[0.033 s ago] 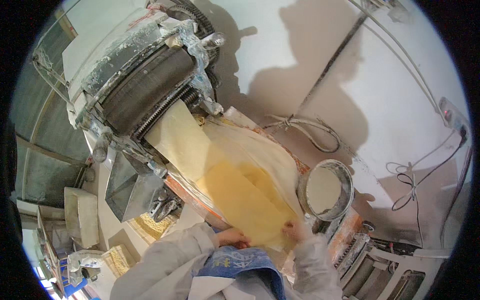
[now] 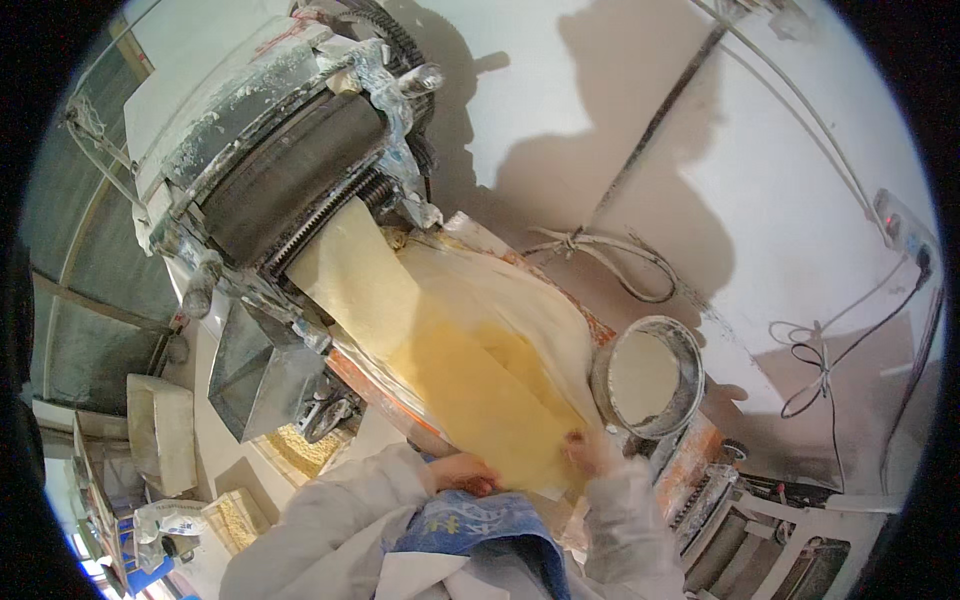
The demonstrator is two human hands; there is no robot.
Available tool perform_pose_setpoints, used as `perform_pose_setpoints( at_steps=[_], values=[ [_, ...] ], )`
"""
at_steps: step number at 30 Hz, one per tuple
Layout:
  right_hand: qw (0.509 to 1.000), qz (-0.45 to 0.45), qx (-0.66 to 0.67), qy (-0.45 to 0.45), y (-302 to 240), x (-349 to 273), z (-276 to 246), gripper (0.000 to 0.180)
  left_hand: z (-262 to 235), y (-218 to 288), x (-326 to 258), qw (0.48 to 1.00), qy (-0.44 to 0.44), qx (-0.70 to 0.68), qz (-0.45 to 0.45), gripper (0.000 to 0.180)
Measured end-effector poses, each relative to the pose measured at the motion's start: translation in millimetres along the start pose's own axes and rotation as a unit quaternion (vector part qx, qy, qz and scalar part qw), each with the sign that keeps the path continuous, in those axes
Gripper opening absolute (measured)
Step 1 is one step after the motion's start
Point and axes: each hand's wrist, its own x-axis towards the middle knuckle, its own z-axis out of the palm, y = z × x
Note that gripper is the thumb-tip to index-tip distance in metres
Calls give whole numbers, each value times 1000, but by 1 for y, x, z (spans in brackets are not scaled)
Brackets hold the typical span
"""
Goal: The person feeds sheets of dough into a noodle-making machine, which extrudes noodles into a tray. The person collects the noodles, carries the tray across the room, and places it on a table.
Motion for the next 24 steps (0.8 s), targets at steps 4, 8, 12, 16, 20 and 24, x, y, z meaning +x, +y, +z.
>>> perform_pose_setpoints(
  at_steps=[4,8,12,16,20,24],
  values=[
    [926,-253,279,23,-70,28,-16,24,-27,5,-18,921,-19,-329,210,14],
    [847,-388,360,39,-106,45,-8,21,-82,-10,-39,851,327,-366,186,16],
    [923,-243,299,8,-90,62,17,23,-109,-14,-33,863,423,-145,234,21],
    [953,-173,247,7,-78,114,48,25,-128,26,-1,711,577,144,374,29],
    [958,-258,81,95,-92,181,69,30,-153,71,22,697,622,200,297,30],
    [956,-227,11,185,-118,225,87,40,-142,80,24,796,553,79,234,30]
  ],
)
